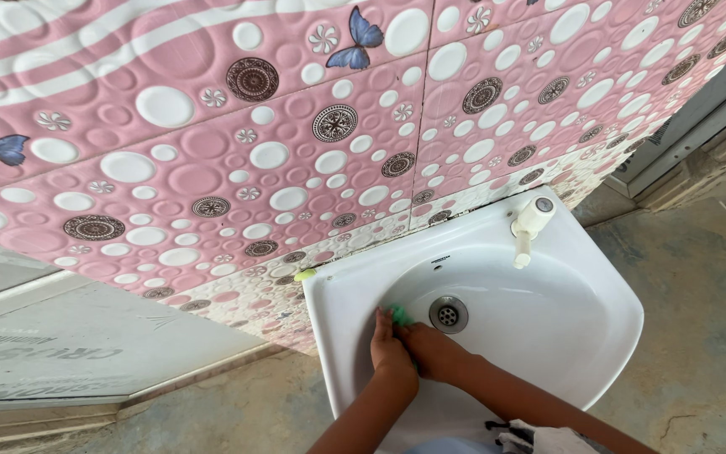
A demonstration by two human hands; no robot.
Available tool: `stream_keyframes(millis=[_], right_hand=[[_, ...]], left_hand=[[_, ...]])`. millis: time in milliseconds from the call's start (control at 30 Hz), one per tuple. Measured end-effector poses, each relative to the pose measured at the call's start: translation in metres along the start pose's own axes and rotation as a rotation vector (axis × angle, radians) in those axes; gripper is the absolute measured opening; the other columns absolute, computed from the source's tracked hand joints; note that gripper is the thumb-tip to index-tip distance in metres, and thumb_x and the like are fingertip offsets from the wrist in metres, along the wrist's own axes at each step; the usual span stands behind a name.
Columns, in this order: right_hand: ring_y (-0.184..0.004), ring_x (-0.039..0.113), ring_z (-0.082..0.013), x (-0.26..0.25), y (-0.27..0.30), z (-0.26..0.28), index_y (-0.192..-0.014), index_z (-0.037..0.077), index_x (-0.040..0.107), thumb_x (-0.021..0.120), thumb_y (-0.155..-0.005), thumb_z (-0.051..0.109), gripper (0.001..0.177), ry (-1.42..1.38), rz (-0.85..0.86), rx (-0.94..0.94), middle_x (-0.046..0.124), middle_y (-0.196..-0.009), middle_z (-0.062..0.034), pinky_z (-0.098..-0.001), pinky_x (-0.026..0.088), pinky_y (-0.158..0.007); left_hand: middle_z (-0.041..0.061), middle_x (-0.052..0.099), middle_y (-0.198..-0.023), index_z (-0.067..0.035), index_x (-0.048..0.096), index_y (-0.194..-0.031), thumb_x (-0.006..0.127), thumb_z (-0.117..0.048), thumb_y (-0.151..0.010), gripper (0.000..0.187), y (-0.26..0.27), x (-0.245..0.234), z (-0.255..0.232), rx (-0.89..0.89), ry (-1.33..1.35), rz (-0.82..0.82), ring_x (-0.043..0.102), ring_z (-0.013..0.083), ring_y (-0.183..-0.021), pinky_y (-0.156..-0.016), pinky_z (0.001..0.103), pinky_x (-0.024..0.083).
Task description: The person scrubs a white ceramic sink using a green sponge. They wipe the basin, faucet, and surrounding tiled wall in a repetitive manner.
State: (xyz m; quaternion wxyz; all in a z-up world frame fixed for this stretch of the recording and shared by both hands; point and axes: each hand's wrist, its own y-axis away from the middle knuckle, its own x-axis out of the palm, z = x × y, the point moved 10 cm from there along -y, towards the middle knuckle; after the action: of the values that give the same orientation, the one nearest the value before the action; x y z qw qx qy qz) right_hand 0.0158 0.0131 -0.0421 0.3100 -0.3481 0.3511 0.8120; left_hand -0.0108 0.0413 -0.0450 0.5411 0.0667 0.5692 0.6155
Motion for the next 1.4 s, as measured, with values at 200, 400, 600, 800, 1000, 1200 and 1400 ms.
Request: stream_keyframes(millis=[200,400,600,800,1000,1200,1400], right_hand=[[-0.122,0.056,-0.0352,0.013,0.003,-0.011,-0.132,-0.001,0.06,0.058,-0.089,0.006,0.044,0.179,-0.17,-0.166,0.064,-0.131,-0.0171,-0.043,0.047,-0.102],[-0.127,0.054,-0.0378,0.006,-0.007,-0.045,-0.124,-0.003,0.064,0.057,-0.091,0.006,0.035,0.38,-0.254,-0.129,0.065,-0.127,-0.0198,-0.0435,0.051,-0.098],[-0.121,0.06,-0.0343,-0.026,0.002,-0.076,-0.117,0.0,0.067,0.059,-0.09,0.005,0.029,0.406,-0.247,-0.04,0.069,-0.121,-0.017,-0.0419,0.052,-0.102],[-0.116,0.064,-0.0329,-0.035,0.018,-0.127,-0.11,0.0,0.069,0.064,-0.085,0.001,0.026,0.372,-0.266,0.183,0.069,-0.12,-0.0177,-0.0395,0.058,-0.089],[-0.103,0.071,-0.0288,-0.03,0.054,-0.184,-0.096,0.007,0.075,0.066,-0.089,0.007,0.011,0.373,-0.093,0.5,0.075,-0.105,-0.0137,-0.0389,0.061,-0.084],[-0.093,0.073,-0.0303,-0.036,0.094,-0.173,-0.09,0.007,0.075,0.07,-0.086,0.01,0.007,0.324,-0.03,0.495,0.073,-0.096,-0.0141,-0.0417,0.061,-0.08],[-0.087,0.073,-0.0337,-0.024,0.09,-0.1,-0.086,0.006,0.076,0.073,-0.077,0.008,0.01,0.154,0.009,0.285,0.074,-0.091,-0.0173,-0.0426,0.059,-0.083]], left_hand=[[0.013,0.02,-0.17,-0.007,0.023,-0.164,0.043,-0.032,-0.106,0.066,-0.077,0.037,-0.027,-0.138,0.045,-0.147,0.011,0.0368,-0.156,-0.125,0.05,0.001],[0.021,0.03,-0.166,0.0,0.037,-0.157,0.047,-0.026,-0.103,0.061,-0.105,0.018,-0.033,-0.008,0.358,-0.316,0.017,0.0389,-0.156,-0.126,0.049,0.005],[0.022,0.038,-0.162,0.005,0.038,-0.155,0.052,-0.022,-0.098,0.065,-0.108,-0.018,-0.026,0.069,0.482,-0.449,0.024,0.0356,-0.155,-0.126,0.047,0.011],[0.016,0.042,-0.159,0.002,0.036,-0.154,0.055,-0.016,-0.092,0.068,-0.114,-0.054,-0.031,0.165,0.481,-0.594,0.025,0.0289,-0.155,-0.126,0.046,0.012],[0.013,0.052,-0.152,-0.002,0.058,-0.14,0.064,-0.014,-0.082,0.059,-0.109,-0.1,-0.079,0.355,0.405,-0.678,0.034,0.0247,-0.151,-0.126,0.044,0.02],[0.014,0.071,-0.123,-0.006,0.076,-0.107,0.065,-0.015,-0.081,0.029,-0.077,-0.108,-0.118,0.44,0.532,-0.773,0.056,0.0295,-0.133,-0.12,0.046,0.034],[0.013,0.075,-0.1,-0.011,0.074,-0.092,0.066,-0.021,-0.088,0.013,-0.035,-0.059,-0.073,0.396,0.538,-0.522,0.073,0.0319,-0.102,-0.101,0.043,0.052]])
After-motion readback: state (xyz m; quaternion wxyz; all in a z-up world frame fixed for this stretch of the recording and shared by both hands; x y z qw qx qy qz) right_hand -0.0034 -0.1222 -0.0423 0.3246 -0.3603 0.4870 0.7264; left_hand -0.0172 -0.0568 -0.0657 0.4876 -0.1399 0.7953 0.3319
